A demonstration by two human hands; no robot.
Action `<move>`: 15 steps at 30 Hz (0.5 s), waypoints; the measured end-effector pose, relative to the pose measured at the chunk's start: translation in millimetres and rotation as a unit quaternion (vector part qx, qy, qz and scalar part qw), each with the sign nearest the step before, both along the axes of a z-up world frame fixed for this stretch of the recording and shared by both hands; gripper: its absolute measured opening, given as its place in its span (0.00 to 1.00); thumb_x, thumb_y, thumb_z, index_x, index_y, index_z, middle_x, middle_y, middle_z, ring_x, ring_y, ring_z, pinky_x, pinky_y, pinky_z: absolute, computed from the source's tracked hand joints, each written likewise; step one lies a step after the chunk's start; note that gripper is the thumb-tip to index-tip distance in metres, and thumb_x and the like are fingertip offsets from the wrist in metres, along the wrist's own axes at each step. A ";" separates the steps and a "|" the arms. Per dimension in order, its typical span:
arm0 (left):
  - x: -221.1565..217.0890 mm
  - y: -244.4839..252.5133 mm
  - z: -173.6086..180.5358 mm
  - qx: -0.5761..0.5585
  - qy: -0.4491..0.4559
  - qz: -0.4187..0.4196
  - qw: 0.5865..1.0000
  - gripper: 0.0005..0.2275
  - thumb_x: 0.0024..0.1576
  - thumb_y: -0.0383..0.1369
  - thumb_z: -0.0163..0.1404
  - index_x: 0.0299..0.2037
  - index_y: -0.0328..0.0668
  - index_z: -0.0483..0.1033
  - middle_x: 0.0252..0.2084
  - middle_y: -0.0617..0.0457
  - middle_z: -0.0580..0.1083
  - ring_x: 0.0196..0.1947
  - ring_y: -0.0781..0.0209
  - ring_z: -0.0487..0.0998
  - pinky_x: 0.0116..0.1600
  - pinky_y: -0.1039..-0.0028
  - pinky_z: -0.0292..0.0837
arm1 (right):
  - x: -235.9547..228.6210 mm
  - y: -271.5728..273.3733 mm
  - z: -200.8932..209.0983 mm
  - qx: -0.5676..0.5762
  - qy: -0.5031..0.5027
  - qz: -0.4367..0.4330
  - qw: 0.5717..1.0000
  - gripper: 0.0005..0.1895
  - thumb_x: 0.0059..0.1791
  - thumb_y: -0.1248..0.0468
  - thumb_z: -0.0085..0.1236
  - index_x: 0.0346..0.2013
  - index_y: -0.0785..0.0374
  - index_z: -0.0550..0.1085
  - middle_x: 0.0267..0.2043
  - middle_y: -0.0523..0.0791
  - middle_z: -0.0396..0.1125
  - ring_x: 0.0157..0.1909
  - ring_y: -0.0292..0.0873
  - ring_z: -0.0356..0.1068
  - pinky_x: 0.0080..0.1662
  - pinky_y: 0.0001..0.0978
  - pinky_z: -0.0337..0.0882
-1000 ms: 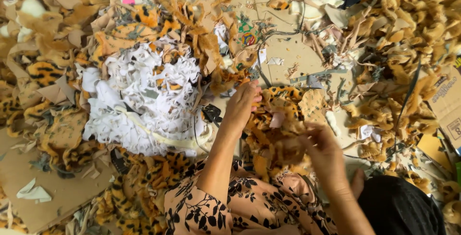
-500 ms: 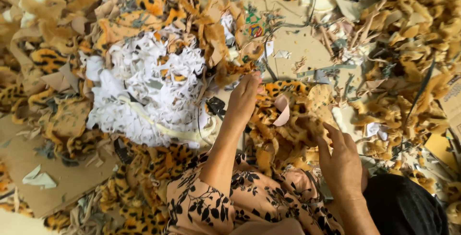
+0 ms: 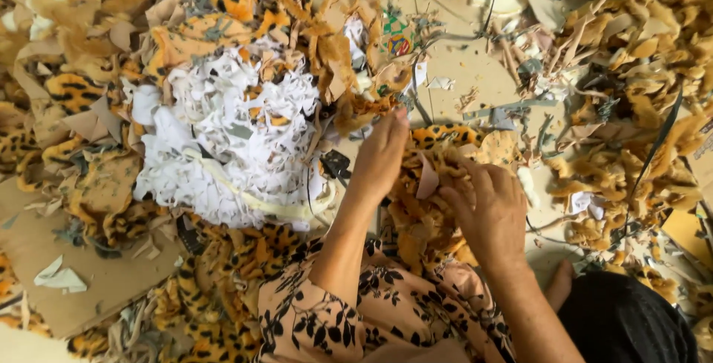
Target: The person cuts fabric scraps with scissors and sorts them from a pile into a cardboard box.
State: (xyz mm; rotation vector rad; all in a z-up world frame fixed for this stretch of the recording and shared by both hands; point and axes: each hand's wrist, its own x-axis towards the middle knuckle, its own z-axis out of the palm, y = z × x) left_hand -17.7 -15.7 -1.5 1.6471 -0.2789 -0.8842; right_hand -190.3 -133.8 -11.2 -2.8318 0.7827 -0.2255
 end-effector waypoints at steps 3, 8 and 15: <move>-7.6 -8.4 13.8 0.023 -0.119 -0.103 0.987 0.28 0.68 0.49 0.32 0.73 0.39 0.57 0.73 0.32 0.55 0.73 0.35 0.54 0.74 0.41 0.40 | 1.7 6.9 -5.9 -0.019 0.063 -0.015 0.998 0.35 0.53 0.33 0.40 0.70 0.44 0.61 0.71 0.51 0.51 0.72 0.55 0.48 0.63 0.66 0.49; -37.6 -17.5 6.0 0.148 -0.202 -0.293 0.923 0.30 0.67 0.51 0.30 0.76 0.47 0.47 0.79 0.36 0.40 0.77 0.33 0.34 0.74 0.37 0.25 | -22.3 -1.4 -88.1 -0.011 0.187 -0.009 0.982 0.33 0.58 0.36 0.18 0.76 0.38 0.51 0.84 0.46 0.31 0.82 0.50 0.27 0.72 0.66 0.30; -62.2 -37.7 -34.7 0.259 -0.281 -0.375 0.845 0.35 0.64 0.53 0.37 0.78 0.55 0.37 0.80 0.43 0.32 0.77 0.37 0.23 0.72 0.38 0.13 | -17.6 5.9 -95.4 -0.019 0.126 -0.024 0.992 0.35 0.51 0.45 0.37 0.74 0.38 0.55 0.82 0.45 0.43 0.83 0.50 0.31 0.74 0.68 0.25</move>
